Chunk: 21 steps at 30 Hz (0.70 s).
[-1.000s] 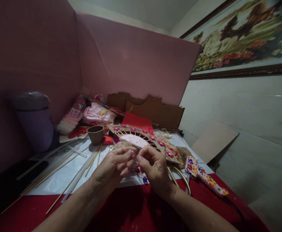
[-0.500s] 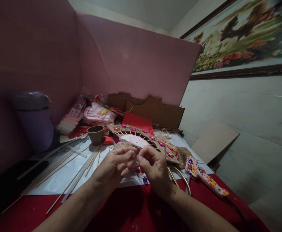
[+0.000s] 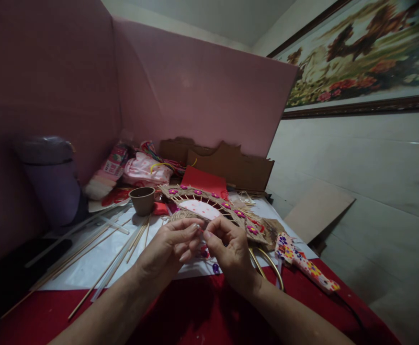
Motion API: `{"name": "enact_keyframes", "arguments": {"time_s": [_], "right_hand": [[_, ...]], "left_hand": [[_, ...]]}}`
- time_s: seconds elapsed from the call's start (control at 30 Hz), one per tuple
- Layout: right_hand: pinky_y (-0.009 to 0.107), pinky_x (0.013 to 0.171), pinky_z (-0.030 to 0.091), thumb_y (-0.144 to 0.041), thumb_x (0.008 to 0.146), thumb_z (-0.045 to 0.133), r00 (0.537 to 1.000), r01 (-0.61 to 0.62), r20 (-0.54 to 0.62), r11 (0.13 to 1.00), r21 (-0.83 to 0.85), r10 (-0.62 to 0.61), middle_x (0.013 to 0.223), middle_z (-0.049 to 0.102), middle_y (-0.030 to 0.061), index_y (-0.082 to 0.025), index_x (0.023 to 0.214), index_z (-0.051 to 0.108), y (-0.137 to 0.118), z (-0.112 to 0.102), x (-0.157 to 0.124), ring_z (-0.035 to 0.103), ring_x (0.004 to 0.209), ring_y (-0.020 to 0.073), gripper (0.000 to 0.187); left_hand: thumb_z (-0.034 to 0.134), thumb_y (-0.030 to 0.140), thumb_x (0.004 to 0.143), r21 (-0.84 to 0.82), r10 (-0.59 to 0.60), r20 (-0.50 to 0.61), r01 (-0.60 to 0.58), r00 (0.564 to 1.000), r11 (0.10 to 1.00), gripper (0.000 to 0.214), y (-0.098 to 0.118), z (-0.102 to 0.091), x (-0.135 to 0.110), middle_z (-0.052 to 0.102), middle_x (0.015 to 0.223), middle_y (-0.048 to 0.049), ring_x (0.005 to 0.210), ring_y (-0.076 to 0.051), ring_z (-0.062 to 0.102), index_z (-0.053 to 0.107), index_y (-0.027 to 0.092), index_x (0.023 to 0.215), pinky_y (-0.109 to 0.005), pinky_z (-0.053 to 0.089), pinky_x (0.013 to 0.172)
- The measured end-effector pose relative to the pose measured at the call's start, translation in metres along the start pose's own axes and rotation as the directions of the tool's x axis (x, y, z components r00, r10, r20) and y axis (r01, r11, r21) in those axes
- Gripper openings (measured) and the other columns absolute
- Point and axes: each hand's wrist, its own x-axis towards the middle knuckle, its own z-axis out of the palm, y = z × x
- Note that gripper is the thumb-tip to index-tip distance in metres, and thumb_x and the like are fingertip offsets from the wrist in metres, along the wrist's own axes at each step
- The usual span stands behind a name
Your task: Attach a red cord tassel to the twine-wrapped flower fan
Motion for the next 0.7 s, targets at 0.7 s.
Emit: {"name": "enact_keyframes", "arguments": {"time_s": [0.7], "right_hand": [[0.024, 0.045, 0.034, -0.029, 0.079, 0.054, 1.0, 0.016, 0.0, 1.0, -0.003, -0.016, 0.056, 0.045, -0.0035, -0.018, 0.068, 0.05, 0.0013, -0.0004, 0.0003, 0.041, 0.048, 0.0108, 0.016]], "left_hand": [[0.075, 0.015, 0.066, 0.012, 0.001, 0.018, -0.001, 1.0, 1.0, 0.013, -0.0009, -0.0011, -0.0019, 0.058, 0.064, -0.0016, 0.052, -0.006, 0.049, 0.068, 0.013, 0.077, -0.015, 0.032, 0.044]]}}
